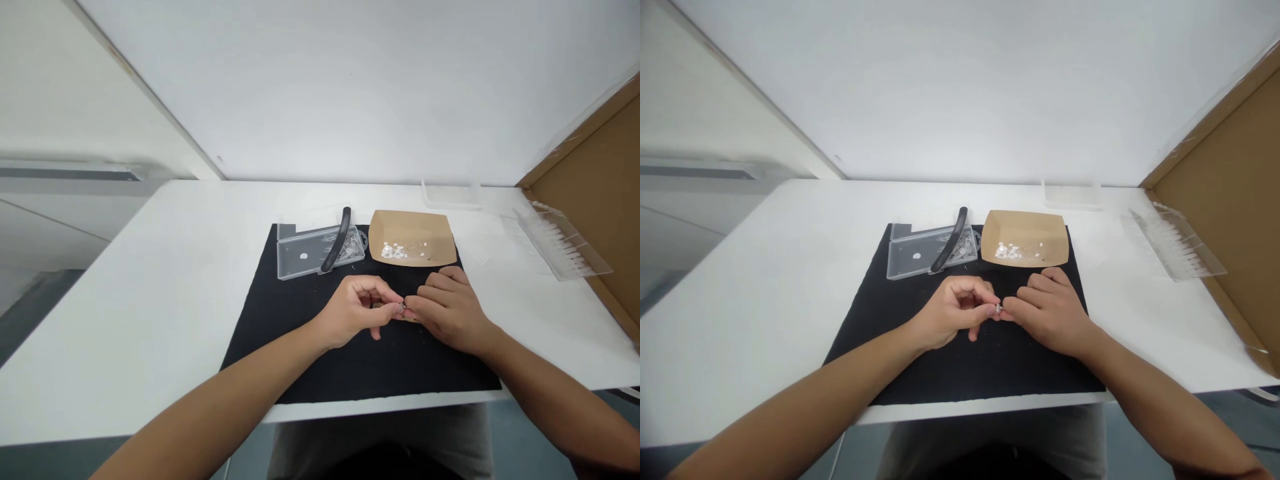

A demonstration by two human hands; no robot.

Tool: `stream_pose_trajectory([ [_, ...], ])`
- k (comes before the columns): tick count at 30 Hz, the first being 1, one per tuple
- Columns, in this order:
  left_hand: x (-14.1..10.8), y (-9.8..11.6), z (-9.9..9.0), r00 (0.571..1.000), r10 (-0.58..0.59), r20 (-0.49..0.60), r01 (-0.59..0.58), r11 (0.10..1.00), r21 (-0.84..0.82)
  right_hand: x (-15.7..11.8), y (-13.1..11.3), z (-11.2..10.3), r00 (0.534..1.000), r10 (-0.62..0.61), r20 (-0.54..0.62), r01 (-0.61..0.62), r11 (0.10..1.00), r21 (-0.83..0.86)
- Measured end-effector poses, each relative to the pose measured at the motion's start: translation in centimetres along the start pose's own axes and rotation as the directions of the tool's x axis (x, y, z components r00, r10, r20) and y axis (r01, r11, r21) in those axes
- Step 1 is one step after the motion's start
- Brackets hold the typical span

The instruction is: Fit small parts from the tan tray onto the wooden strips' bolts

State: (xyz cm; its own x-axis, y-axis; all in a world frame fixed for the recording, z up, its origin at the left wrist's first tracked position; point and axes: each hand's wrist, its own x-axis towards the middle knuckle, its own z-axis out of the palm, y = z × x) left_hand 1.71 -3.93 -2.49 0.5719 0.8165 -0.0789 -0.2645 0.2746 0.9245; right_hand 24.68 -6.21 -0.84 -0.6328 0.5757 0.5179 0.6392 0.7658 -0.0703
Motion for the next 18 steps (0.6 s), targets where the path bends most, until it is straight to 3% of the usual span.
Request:
stream_pose_trajectory([
  [5,0.18,0.33,-0.26,0.997,-0.038,0.063,0.038,0.999,-0.013,-0.08,0.18,-0.06,0.999,-0.038,-0.008,0.038,0.997,-0.067],
  [14,0.15,0.71,0.01,0.977,-0.215,-0.001,0.215,0.976,-0.044,-0.47,0.46,-0.49,0.996,-0.089,-0.003,0.087,0.974,-0.209],
  [18,0.19,0.81,0.2,0.987,-0.158,-0.013,0.158,0.987,-0.011,-0.45,0.31,-0.46,0.996,-0.094,0.004,0.094,0.981,-0.171],
])
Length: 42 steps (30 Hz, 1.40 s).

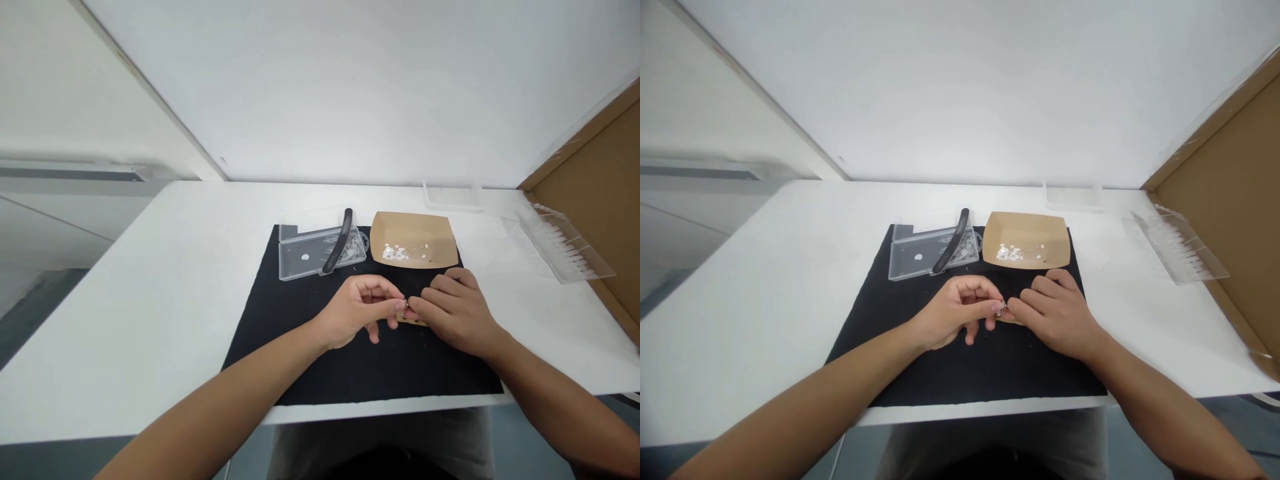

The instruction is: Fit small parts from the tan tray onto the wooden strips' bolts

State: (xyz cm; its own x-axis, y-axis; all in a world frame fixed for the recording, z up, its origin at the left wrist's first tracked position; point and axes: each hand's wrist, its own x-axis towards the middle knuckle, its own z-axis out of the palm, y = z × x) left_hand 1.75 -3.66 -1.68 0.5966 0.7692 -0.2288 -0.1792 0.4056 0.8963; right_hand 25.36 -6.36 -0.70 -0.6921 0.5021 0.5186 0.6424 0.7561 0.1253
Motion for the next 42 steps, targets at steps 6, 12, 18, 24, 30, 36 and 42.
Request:
stream_pose_trajectory([
  [6,0.0,0.1,0.0,0.987,0.155,0.031,-0.157,0.984,0.081,0.4,-0.3,0.3,0.997,0.07,-0.025,-0.063,0.976,0.209],
  [12,-0.5,-0.2,-0.1,0.92,0.388,0.051,-0.386,0.878,0.284,0.3,-0.4,0.5,0.991,0.128,-0.027,-0.112,0.941,0.319],
  [18,-0.6,-0.4,0.1,0.823,0.557,0.11,-0.548,0.729,0.411,0.4,-0.6,0.2,0.992,0.127,-0.02,-0.114,0.94,0.32],
  [24,-0.8,-0.3,-0.3,0.75,0.622,0.223,-0.629,0.569,0.529,0.5,-0.9,0.4,0.994,0.11,0.006,-0.105,0.927,0.361],
  [30,-0.9,0.0,-0.3,0.758,0.609,0.235,-0.626,0.576,0.526,0.3,-1.0,0.5,0.984,0.168,0.056,-0.172,0.826,0.536],
  [36,-0.8,0.2,-0.1,0.785,0.588,0.194,-0.586,0.604,0.541,0.7,-1.1,-0.2,0.952,0.217,0.217,-0.306,0.63,0.714],
  [42,-1.1,0.1,0.4,0.826,0.547,0.137,-0.53,0.672,0.517,0.8,-1.4,-0.7,0.93,0.261,0.261,-0.362,0.51,0.781],
])
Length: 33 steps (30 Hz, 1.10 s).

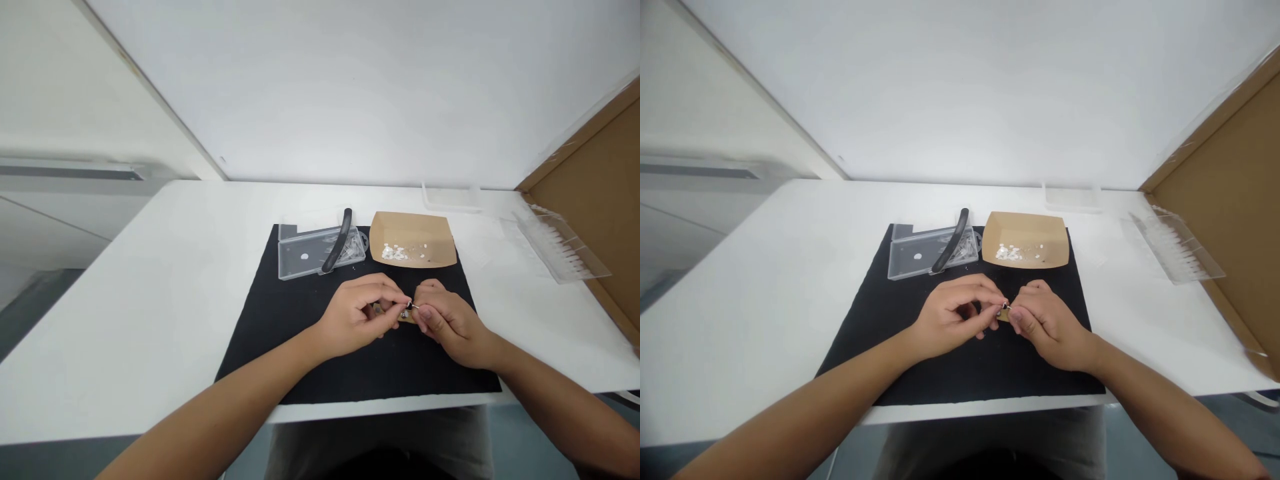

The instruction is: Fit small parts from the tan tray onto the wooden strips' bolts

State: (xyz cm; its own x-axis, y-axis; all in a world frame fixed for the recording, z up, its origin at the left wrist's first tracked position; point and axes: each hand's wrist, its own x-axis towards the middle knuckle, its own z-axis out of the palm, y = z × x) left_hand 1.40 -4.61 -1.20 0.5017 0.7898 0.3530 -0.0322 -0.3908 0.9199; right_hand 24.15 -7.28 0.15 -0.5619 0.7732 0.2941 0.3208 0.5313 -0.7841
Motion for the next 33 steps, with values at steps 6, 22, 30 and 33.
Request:
stream_pose_trajectory([
  [6,0.0,0.1,0.3,0.997,-0.072,-0.001,0.071,0.996,-0.056,0.0,0.3,0.1,1.0,-0.013,-0.015,0.012,0.999,-0.053],
  [22,-0.1,-0.1,0.9,0.957,0.268,-0.113,-0.222,0.924,0.311,-0.2,0.8,0.9,0.971,-0.239,0.001,0.202,0.82,-0.536],
  [30,0.1,0.2,0.8,0.974,0.202,-0.099,-0.17,0.95,0.262,-0.1,0.5,0.8,0.967,-0.252,0.026,0.228,0.823,-0.521],
  [33,0.1,0.2,0.9,0.977,0.179,-0.111,-0.151,0.962,0.228,-0.1,0.6,0.8,0.968,-0.25,0.029,0.231,0.833,-0.504],
])
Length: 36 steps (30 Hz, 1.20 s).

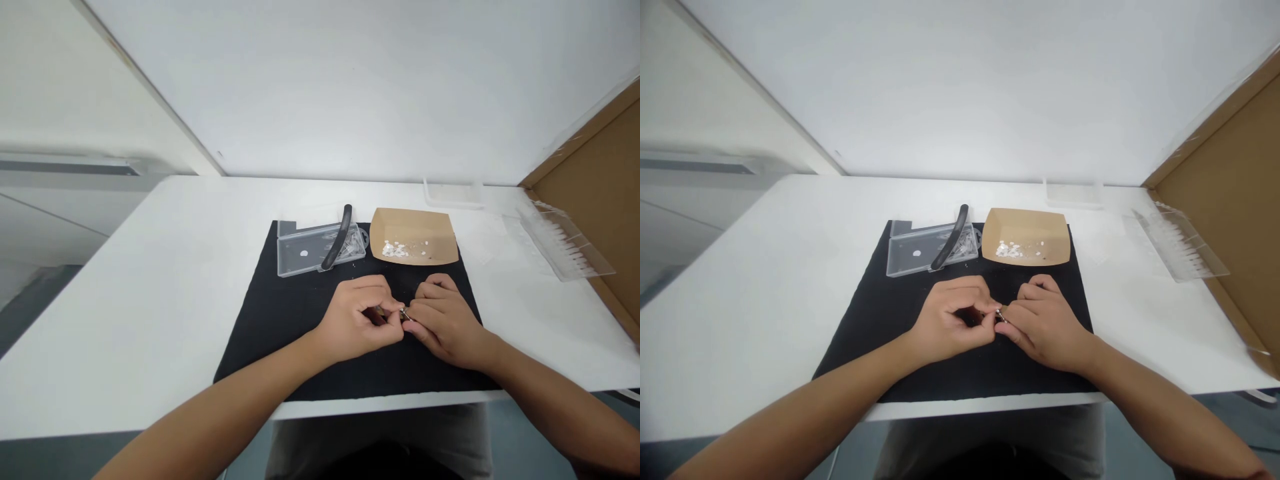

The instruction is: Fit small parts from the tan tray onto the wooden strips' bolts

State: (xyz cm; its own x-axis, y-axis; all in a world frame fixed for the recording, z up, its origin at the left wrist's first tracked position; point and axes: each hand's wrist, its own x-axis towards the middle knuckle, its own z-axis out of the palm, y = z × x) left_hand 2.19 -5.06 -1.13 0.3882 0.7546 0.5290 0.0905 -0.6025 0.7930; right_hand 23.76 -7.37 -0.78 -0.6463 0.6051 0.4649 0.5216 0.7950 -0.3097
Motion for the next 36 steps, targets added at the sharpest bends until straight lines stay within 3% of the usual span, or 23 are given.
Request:
stream_pose_trajectory([
  [9,-0.01,0.23,0.19,0.961,-0.272,0.049,0.276,0.934,-0.226,-0.31,0.29,0.13,0.994,0.087,0.066,-0.098,0.976,0.193],
  [14,-0.16,0.31,0.14,0.865,-0.472,0.174,0.499,0.764,-0.409,0.06,0.15,-0.21,0.983,0.13,0.131,-0.169,0.917,0.361],
  [17,-0.13,0.42,0.03,0.832,-0.511,0.216,0.55,0.711,-0.438,0.23,0.07,-0.4,0.978,0.149,0.143,-0.196,0.886,0.421],
  [23,-0.06,0.53,-0.24,0.857,-0.47,0.212,0.514,0.754,-0.408,0.16,0.17,-0.58,0.982,0.14,0.126,-0.183,0.871,0.456],
  [33,0.32,0.23,-0.54,0.95,-0.28,0.136,0.306,0.919,-0.248,0.19,0.51,-0.5,0.986,0.126,0.106,-0.158,0.905,0.395],
  [36,0.3,0.17,-0.39,0.974,-0.216,0.074,0.226,0.956,-0.188,0.02,0.7,-0.26,0.991,0.106,0.081,-0.125,0.945,0.302],
])
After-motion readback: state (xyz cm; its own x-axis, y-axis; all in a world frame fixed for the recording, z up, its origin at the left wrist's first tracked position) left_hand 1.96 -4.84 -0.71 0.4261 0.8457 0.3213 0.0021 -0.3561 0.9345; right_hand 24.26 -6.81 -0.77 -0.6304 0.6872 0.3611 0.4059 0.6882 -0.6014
